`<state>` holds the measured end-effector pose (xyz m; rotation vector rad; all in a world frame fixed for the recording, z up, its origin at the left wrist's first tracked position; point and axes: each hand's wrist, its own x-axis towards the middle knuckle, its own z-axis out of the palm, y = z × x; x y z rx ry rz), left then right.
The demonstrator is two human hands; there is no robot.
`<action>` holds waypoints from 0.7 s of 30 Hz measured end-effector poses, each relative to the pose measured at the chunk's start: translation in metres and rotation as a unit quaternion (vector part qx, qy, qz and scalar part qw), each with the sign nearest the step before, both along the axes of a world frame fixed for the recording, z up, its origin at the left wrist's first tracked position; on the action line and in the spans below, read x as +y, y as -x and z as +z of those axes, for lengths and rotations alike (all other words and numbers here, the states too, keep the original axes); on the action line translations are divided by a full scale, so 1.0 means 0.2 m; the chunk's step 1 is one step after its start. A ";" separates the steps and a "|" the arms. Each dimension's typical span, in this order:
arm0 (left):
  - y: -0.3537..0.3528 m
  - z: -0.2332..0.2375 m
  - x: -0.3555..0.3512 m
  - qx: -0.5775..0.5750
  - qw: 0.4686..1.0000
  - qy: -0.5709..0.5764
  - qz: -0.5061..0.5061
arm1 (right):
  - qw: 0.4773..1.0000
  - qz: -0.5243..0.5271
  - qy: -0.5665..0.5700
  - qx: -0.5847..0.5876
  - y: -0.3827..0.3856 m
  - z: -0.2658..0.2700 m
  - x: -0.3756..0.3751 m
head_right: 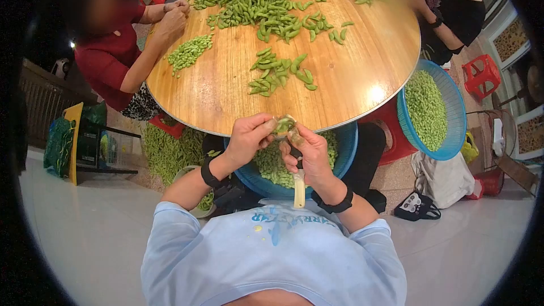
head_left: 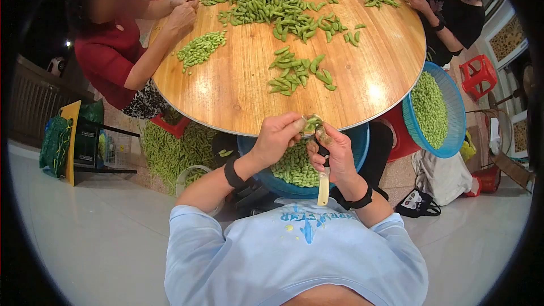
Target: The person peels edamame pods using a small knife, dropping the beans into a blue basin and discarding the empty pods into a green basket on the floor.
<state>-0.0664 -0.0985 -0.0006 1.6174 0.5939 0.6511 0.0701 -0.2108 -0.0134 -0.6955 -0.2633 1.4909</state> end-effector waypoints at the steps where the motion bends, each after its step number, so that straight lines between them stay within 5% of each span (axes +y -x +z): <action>1: 0.00 0.00 0.00 0.017 0.964 0.264 -0.009 | 0.998 -0.013 -0.014 -0.060 -0.01 -0.02 0.00; 3: -0.01 0.00 -0.01 0.041 0.976 0.214 -0.012 | 0.992 -0.029 -0.028 -0.118 -0.02 -0.05 0.00; 5: -0.01 0.00 -0.02 0.065 0.984 0.163 -0.016 | 0.938 -0.043 -0.019 -0.344 -0.03 -0.08 0.01; 6: -0.01 0.01 -0.03 0.076 0.995 0.060 -0.015 | 0.938 -0.044 -0.019 -0.344 -0.04 -0.08 0.02; 10: -0.02 -0.01 -0.06 0.076 0.975 -0.209 -0.010 | 0.775 -0.132 -0.079 -0.613 -0.06 -0.07 0.05; 11: -0.02 0.00 -0.07 0.077 0.975 -0.209 -0.010 | 0.702 -0.151 -0.113 -0.687 -0.06 -0.06 0.06; 14: -0.02 0.02 -0.10 0.079 0.980 -0.183 -0.015 | 0.660 -0.175 -0.157 -0.713 -0.06 -0.08 0.06; 16: -0.02 0.01 -0.12 0.103 0.991 -0.076 -0.035 | 0.643 -0.179 -0.161 -0.727 -0.05 -0.10 0.06; 21: -0.01 0.01 -0.15 0.117 0.983 -0.139 -0.021 | 0.635 -0.156 -0.168 -0.738 -0.05 -0.13 0.05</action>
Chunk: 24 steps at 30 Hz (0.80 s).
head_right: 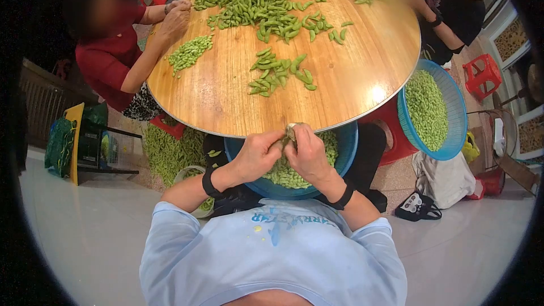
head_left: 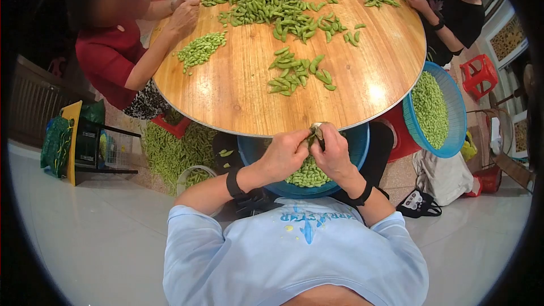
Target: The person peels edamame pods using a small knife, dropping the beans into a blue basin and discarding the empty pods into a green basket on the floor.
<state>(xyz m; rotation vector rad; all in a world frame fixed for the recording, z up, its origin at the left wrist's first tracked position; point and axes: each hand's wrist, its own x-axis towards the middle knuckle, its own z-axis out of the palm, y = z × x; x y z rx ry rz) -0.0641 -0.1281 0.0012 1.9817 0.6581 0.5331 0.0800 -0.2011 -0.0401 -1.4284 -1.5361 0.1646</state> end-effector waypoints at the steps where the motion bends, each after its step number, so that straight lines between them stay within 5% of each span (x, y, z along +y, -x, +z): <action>1: 0.00 -0.01 -0.01 0.003 1.000 0.008 0.001 | 1.000 0.005 0.021 0.003 0.00 -0.01 -0.01; 9: 0.23 0.09 -0.01 0.088 0.980 -0.153 -0.093 | 0.998 0.031 0.054 -0.018 -0.02 0.01 -0.05; 11: 0.41 0.20 0.04 0.313 0.904 -0.237 -0.170 | 0.989 0.122 0.086 -0.018 -0.06 0.01 -0.09; 13: 0.52 0.27 0.09 0.469 0.824 -0.190 -0.257 | 0.988 0.140 0.061 -0.024 -0.06 0.01 -0.11; 16: 0.47 0.30 0.17 0.388 0.832 -0.301 -0.259 | 0.987 0.151 0.033 -0.037 -0.07 0.01 -0.10; 20: -0.01 0.30 0.44 0.126 0.886 -0.425 -0.137 | 0.983 0.146 0.104 0.030 -0.05 0.00 -0.11; 24: -0.44 0.17 0.76 0.052 0.840 -0.512 -0.170 | 0.984 0.144 0.097 0.044 -0.06 0.00 -0.11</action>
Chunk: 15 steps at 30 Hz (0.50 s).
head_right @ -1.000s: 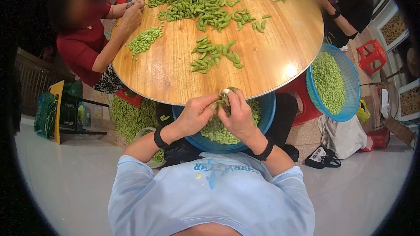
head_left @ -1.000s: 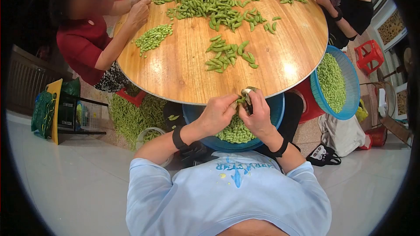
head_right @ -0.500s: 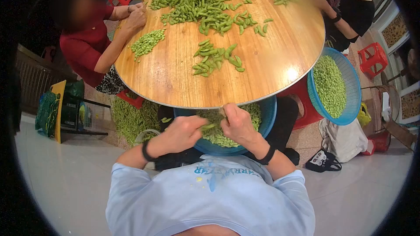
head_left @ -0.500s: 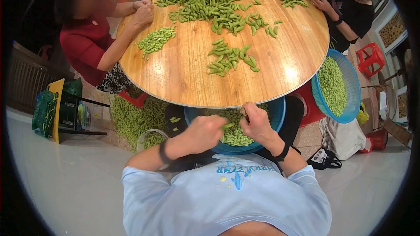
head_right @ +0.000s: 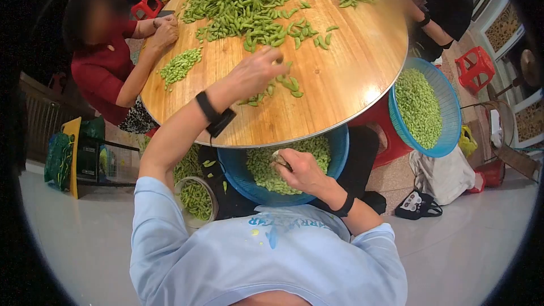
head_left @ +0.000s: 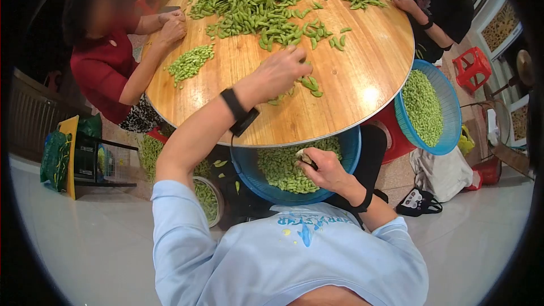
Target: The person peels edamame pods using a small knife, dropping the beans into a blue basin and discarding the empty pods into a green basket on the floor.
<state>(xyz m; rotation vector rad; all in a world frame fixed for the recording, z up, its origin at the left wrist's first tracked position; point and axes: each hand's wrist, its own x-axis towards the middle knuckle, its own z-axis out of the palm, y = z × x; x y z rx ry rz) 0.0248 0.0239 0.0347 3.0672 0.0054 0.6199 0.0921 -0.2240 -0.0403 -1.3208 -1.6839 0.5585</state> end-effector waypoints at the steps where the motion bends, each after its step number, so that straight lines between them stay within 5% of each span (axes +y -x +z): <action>1: -0.06 -0.03 0.05 -0.001 1.000 0.002 0.002 | 0.999 -0.007 0.014 0.033 0.00 0.01 -0.01; 6: -0.15 -0.08 0.17 0.119 0.986 -0.112 0.012 | 0.996 -0.031 0.032 0.081 -0.03 0.03 -0.03; 13: 0.02 -0.01 0.18 0.141 0.985 -0.069 0.076 | 0.964 -0.050 0.084 0.246 -0.05 0.04 0.00; 15: 0.08 0.03 0.12 0.078 0.970 0.189 0.129 | 0.908 -0.044 0.141 0.391 -0.06 0.07 0.03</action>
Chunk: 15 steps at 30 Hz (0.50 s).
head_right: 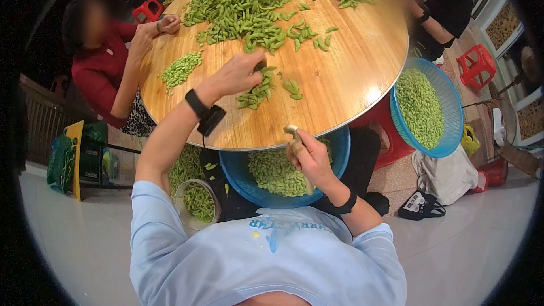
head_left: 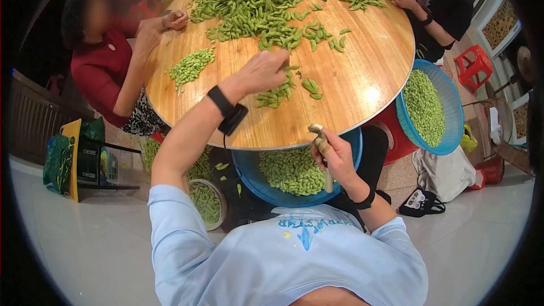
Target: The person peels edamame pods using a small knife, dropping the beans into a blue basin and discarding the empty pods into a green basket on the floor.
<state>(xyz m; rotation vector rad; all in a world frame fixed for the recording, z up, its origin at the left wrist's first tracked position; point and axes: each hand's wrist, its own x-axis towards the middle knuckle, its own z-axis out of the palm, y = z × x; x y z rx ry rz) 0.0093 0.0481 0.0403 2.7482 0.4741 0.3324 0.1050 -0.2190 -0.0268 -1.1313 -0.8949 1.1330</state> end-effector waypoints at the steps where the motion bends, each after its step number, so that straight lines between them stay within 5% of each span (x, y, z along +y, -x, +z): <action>1: 0.03 -0.01 -0.05 0.002 1.000 -0.001 -0.003 | 1.000 -0.003 -0.001 0.002 0.00 0.01 0.02; 3: 0.09 -0.04 -0.18 -0.087 0.975 0.203 0.006 | 0.990 -0.032 -0.012 0.138 0.01 0.02 0.05; 4: 0.12 -0.05 -0.26 -0.084 0.975 0.206 0.003 | 0.984 -0.031 -0.017 0.173 0.01 0.01 0.07; 6: 0.15 -0.07 -0.41 -0.125 0.887 0.444 0.001 | 0.972 -0.029 -0.005 0.234 0.02 0.03 0.09; 10: 0.18 -0.21 -0.53 -0.205 0.813 0.545 0.023 | 0.945 0.002 -0.002 0.327 0.03 0.04 0.09; 15: 0.22 -0.17 -0.57 -0.149 0.793 0.587 0.067 | 0.943 0.033 -0.012 0.330 0.05 0.01 0.08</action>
